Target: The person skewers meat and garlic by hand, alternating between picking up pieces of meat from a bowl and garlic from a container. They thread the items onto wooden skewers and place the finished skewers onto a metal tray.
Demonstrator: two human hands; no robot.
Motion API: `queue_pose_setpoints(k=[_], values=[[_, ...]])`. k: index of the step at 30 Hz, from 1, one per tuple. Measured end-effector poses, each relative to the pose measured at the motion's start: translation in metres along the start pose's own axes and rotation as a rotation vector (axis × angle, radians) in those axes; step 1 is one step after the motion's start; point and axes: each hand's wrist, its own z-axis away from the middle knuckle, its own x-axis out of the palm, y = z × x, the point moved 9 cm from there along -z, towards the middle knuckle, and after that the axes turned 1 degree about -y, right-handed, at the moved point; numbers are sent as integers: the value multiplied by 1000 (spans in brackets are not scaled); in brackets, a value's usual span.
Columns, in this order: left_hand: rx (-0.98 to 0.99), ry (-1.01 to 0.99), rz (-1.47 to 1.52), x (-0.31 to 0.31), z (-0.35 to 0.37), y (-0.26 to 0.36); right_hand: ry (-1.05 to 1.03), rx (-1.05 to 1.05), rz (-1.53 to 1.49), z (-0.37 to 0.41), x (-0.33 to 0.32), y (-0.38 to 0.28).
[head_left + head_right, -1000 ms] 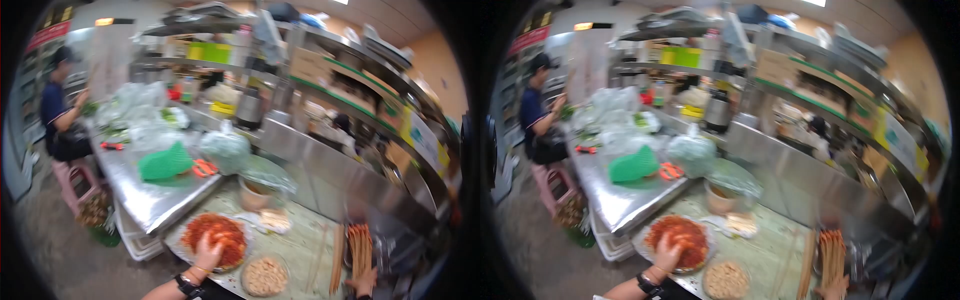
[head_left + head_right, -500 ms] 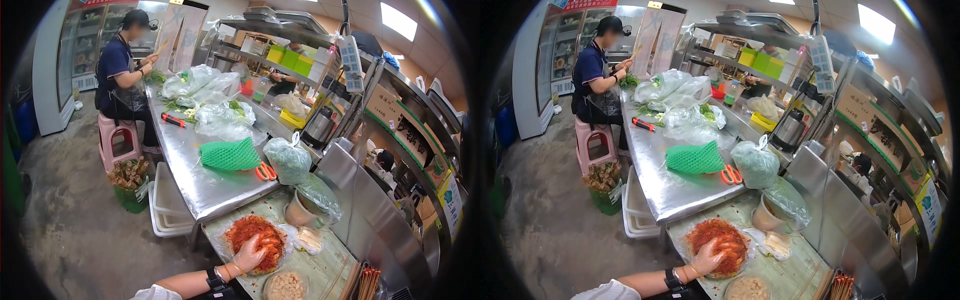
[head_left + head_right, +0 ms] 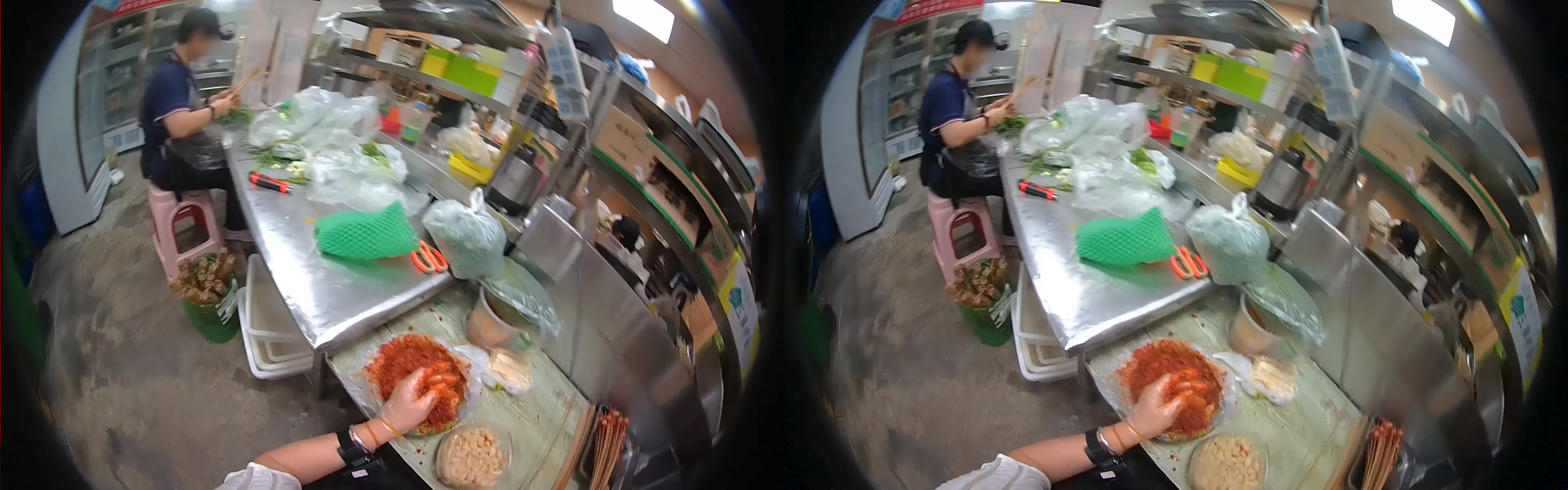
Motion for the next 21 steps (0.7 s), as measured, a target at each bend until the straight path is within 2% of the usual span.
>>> queue_pose_setpoints(k=[1, 4, 5, 6, 7, 9, 11, 12, 13, 18, 21], values=[[92, 57, -207, -6, 0, 16, 114, -25, -97, 6, -12, -8], [114, 138, -334, -13, 6, -6, 170, 64, -253, -9, 7, 14], [141, 66, -421, -9, 6, -8, 182, 97, -343, 7, -8, 8], [-40, 76, -361, -13, 5, -15, 211, 90, -327, -1, 7, 25], [-57, 42, -415, -12, 6, -20, 333, 28, -308, 4, 6, 30], [-44, 24, -213, 0, 3, -4, 242, 236, -253, 16, -5, 43], [-78, -63, 66, 7, 1, -13, 223, 289, -239, 14, -14, 53], [-108, -101, 92, 10, 0, -19, 228, 309, -236, 15, -18, 61], [-95, -64, 182, 13, 1, -16, 203, 330, -214, 13, -19, 65], [-121, -68, 236, 18, 2, -9, 105, 357, -149, 4, -5, 71], [-128, -77, 98, 22, 1, 5, 48, 326, -8, -1, 23, 72]])
